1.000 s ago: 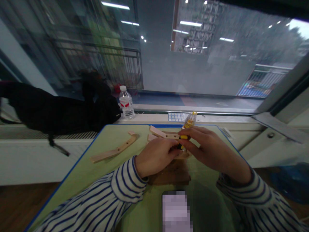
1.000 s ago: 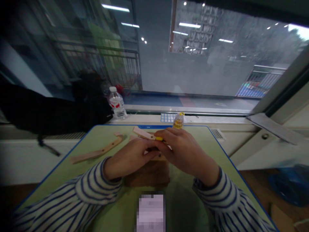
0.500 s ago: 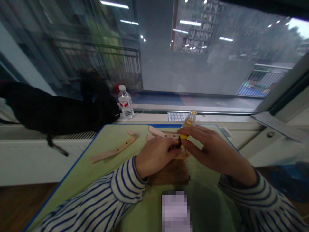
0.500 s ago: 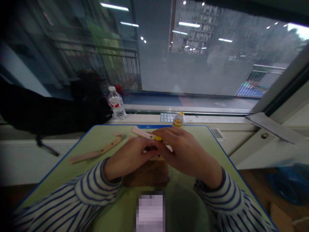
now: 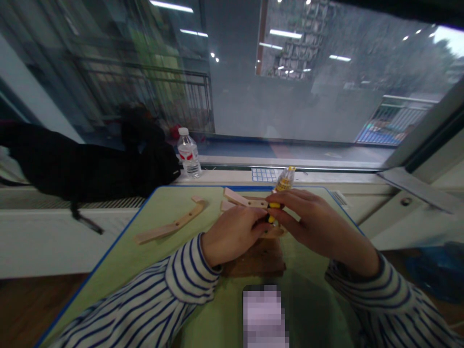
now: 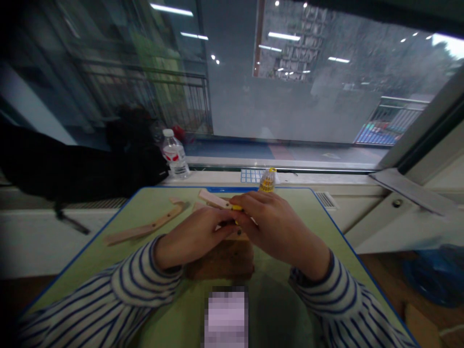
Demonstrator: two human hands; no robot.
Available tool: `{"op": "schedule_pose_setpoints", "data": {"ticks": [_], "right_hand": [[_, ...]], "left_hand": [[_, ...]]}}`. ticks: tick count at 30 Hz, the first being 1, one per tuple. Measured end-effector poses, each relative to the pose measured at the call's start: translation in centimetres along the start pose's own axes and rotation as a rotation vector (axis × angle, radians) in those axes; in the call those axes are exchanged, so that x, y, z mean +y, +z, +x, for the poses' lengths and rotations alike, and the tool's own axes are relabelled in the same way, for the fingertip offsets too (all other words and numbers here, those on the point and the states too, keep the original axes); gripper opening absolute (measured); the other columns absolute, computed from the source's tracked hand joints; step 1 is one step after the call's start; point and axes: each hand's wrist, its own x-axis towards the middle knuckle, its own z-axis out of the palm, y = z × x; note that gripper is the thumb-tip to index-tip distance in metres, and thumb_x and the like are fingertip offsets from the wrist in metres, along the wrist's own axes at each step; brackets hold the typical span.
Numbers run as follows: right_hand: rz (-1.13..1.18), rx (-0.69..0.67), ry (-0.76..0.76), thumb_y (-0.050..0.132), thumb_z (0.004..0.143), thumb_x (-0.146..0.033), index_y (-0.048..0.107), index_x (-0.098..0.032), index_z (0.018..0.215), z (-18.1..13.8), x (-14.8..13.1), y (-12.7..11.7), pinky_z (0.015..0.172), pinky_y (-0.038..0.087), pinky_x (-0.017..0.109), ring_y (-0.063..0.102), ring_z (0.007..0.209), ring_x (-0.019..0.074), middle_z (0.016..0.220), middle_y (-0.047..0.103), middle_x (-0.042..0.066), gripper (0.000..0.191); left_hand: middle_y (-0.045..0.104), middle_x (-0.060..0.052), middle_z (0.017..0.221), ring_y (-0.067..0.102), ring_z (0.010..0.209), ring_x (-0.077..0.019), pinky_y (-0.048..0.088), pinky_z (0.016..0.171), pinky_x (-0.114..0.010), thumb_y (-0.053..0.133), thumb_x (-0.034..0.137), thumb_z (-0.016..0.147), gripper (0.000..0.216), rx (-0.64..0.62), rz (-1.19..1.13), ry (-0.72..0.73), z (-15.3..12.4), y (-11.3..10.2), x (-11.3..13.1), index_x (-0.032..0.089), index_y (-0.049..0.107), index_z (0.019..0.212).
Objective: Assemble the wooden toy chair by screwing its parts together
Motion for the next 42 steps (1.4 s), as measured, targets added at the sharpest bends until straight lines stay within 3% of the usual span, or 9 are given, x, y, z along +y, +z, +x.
{"op": "schedule_pose_setpoints", "data": {"ticks": [8,15,20,29,42], "right_hand": [[0.003,0.009,0.010,0.051,0.091,-0.021,0.059,-0.018,0.110,0.08,-0.26,0.02,0.087,0.050,0.037,0.063,0.097,0.0200,0.105,0.068,0.008,0.021],[0.004,0.020,0.010,0.051,0.092,-0.023,0.060,-0.017,0.108,0.04,0.02,0.15,0.085,0.050,0.035,0.063,0.095,0.0199,0.103,0.068,0.008,0.020],[0.006,0.027,0.001,0.051,0.092,-0.024,0.060,-0.017,0.110,0.14,0.05,0.22,0.087,0.050,0.036,0.063,0.097,0.0203,0.105,0.068,0.009,0.021],[0.031,0.018,-0.014,0.049,0.089,-0.015,0.058,-0.019,0.114,-0.01,-0.10,0.10,0.090,0.049,0.037,0.063,0.100,0.0198,0.108,0.068,0.007,0.027],[-0.022,-0.006,0.014,0.050,0.092,-0.022,0.059,-0.016,0.113,0.11,-0.01,0.35,0.087,0.049,0.038,0.063,0.097,0.0212,0.106,0.069,0.008,0.023]], "left_hand": [[0.070,-0.006,0.095,0.064,0.086,-0.0207,0.047,0.079,-0.032,0.046,0.029,0.090,0.024,0.000,0.007,0.008,-0.03,-0.03,0.13,0.019,0.065,0.100],[0.070,-0.003,0.088,0.064,0.079,-0.0194,0.045,0.069,-0.028,0.051,0.036,0.089,0.023,0.019,0.023,-0.014,-0.13,-0.10,0.02,0.022,0.067,0.096],[0.071,-0.003,0.085,0.064,0.079,-0.0187,0.043,0.067,-0.027,0.052,0.032,0.087,0.020,0.023,0.027,-0.050,-0.03,-0.06,0.07,0.022,0.068,0.092],[0.071,-0.005,0.088,0.065,0.082,-0.0205,0.046,0.072,-0.028,0.051,0.035,0.087,0.024,0.012,-0.016,-0.054,0.00,-0.30,0.16,0.019,0.069,0.092],[0.071,-0.005,0.092,0.064,0.083,-0.0202,0.047,0.075,-0.029,0.048,0.030,0.089,0.024,-0.001,-0.016,-0.031,0.06,-0.07,0.09,0.020,0.068,0.099]]}}
